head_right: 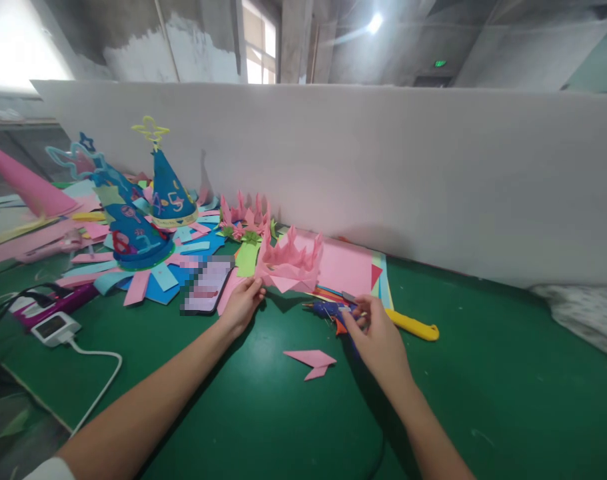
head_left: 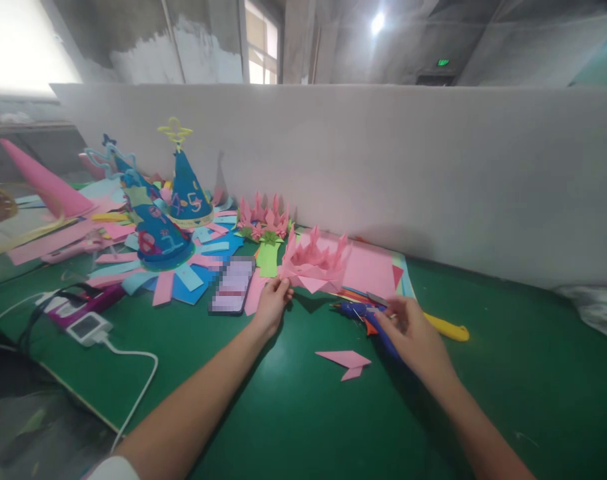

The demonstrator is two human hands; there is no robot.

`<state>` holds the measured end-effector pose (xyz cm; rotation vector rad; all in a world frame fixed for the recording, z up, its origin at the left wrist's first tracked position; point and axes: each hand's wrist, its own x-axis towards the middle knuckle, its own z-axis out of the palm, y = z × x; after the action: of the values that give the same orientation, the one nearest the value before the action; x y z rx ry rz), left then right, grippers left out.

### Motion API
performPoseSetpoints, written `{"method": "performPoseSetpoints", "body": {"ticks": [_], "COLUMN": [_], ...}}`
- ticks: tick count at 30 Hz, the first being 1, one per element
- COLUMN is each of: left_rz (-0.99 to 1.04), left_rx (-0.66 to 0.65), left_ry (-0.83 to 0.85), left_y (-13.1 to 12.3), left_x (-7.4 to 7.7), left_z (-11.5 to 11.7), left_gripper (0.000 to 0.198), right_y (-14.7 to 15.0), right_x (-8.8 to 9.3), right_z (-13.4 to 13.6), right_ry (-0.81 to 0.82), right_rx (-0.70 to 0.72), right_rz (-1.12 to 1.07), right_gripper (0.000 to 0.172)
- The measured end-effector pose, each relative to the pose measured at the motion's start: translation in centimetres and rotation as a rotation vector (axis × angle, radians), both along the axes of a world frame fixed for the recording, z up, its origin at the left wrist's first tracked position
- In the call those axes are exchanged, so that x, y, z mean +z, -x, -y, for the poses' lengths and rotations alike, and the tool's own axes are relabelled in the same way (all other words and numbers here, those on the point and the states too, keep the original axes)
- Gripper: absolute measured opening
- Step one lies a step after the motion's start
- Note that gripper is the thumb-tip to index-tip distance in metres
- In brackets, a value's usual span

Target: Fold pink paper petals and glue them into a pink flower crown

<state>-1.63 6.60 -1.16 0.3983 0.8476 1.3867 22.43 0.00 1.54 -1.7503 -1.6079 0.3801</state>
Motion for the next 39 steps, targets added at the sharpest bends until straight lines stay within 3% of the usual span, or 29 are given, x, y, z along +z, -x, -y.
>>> {"method": "performPoseSetpoints", "body": {"ticks": [4, 9, 12, 18, 22, 27, 30, 34, 39], "left_rz": [-0.046, -0.041, -0.067, -0.311, -0.673, -1.160, -1.349, -1.472, -1.482], "left_rx": [0.065, 0.137, 0.117, -0.090, -0.264, -0.533, -0.657, -0.719, -0.699], "left_ry": [0.000, -0.014, 0.008, -0.097, -0.359, -0.830, -0.943, -0.990, -1.007], "left_y": [0.3, 0.0, -0.5, -0.9, -1.2, -1.9, -2.1, -2.3, -2.5], "left_x": [-0.1, 0.1, 0.2, 0.1, 0.1, 0.6, 0.6, 0.1, -0.1], "left_z": [-0.1, 0.6, 1.1, 2.2, 3.7, 5.7, 6.1, 6.0, 6.0], "left_gripper": [0.014, 0.020, 0.021, 0.018, 0.020, 0.012, 0.028, 0.046, 0.023], "right_y": [-1.2, -0.8, -1.1, -1.7, -2.3, -2.8, -2.8, -2.7, -2.5], "right_x": [-2.4, -2.6, -2.7, -3.4, -3.4, -3.0, -2.6, -2.4, -2.4], "right_z": [0.6, 0.8, 0.9, 0.9, 0.7, 0.6, 0.7, 0.8, 0.8], "right_ry": [0.115, 0.122, 0.129, 0.112, 0.115, 0.160, 0.223, 0.266, 0.314], "right_rx": [-0.054, -0.021, 0.032, 0.022, 0.004, -0.045, -0.047, -0.067, -0.056], "right_rz": [0.084, 0.102, 0.014, -0.164, -0.385, -0.585, -0.655, -0.776, -0.961], "right_gripper": [0.042, 0.043, 0.043, 0.044, 0.046, 0.058, 0.062, 0.061, 0.057]}}
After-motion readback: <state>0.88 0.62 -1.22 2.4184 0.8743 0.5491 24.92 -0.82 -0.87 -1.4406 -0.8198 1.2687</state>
